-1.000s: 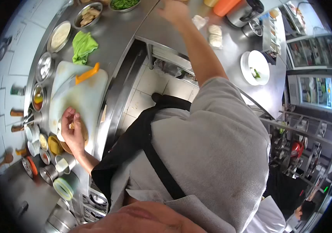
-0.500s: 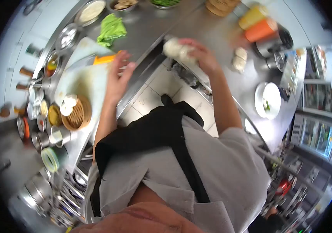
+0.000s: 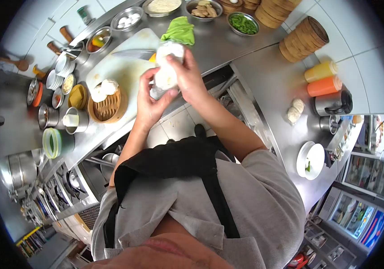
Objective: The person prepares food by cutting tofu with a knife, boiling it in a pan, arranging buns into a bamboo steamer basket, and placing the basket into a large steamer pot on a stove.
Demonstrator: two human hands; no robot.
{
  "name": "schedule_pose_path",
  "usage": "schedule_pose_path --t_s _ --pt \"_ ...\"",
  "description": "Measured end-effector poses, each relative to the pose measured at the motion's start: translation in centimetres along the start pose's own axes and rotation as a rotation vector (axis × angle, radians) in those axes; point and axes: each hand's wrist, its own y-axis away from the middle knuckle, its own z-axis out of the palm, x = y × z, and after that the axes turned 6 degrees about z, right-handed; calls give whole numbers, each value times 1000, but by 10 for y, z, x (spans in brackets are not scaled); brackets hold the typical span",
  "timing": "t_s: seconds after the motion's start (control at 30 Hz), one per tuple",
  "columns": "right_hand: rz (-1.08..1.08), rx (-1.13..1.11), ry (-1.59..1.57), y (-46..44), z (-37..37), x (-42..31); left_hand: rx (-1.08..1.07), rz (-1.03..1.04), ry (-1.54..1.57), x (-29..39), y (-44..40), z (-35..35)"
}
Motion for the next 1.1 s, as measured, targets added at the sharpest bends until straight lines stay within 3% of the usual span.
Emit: schedule_pose_path --t_s 0.03,0.1,0.17,0.2,0.23,0.3,0.33,0.57,0.63,0.67,0.7,0.77,0.83,0.87,0.93,1.0,1.1 --pt "9 -45 57 1 13 3 99 -126 -37 -1 6 -5" --pt "-73 -158 185 -3 34 12 244 -142 30 -4 7 -20" --pt "-229 -248 362 -18 41 34 283 -154 109 -13 5 -39" --pt "-225 -257 363 -15 47 33 229 -144 -17 -16 4 -53" --pt "-120 -260 433 -12 54 29 237 -144 -22 -14 3 -66" --pt "-16 -272 505 -11 65 25 16 -178 -419 -3 -5 -93" --pt "34 -299 555 -11 68 25 50 -62 -524 -5 -9 -103" --pt "142 -476 869 -15 100 25 -163 88 -749 -19 -1 -150" --pt "148 -471 737 -10 114 27 -78 20 -758 -19 3 -155" --pt "154 -491 736 -9 121 31 96 -55 -620 -20 4 -155" --pt "132 -445 730 -8 126 34 268 -122 -475 -22 6 -155" --pt "108 -403 732 -14 127 44 287 -155 -431 -24 9 -164" --pt "-311 -484 934 -31 117 64 -44 -142 -503 -22 12 -180" --pt "-308 -489 935 -24 124 56 -148 -92 -591 -26 11 -187" --pt "-219 -470 1426 -5 146 33 -168 -7 -673 -34 12 -193" --pt "-245 -473 1493 -2 151 38 -141 138 -748 -37 11 -197" --pt "-284 -473 1508 -3 151 48 -32 183 -725 -46 15 -192"
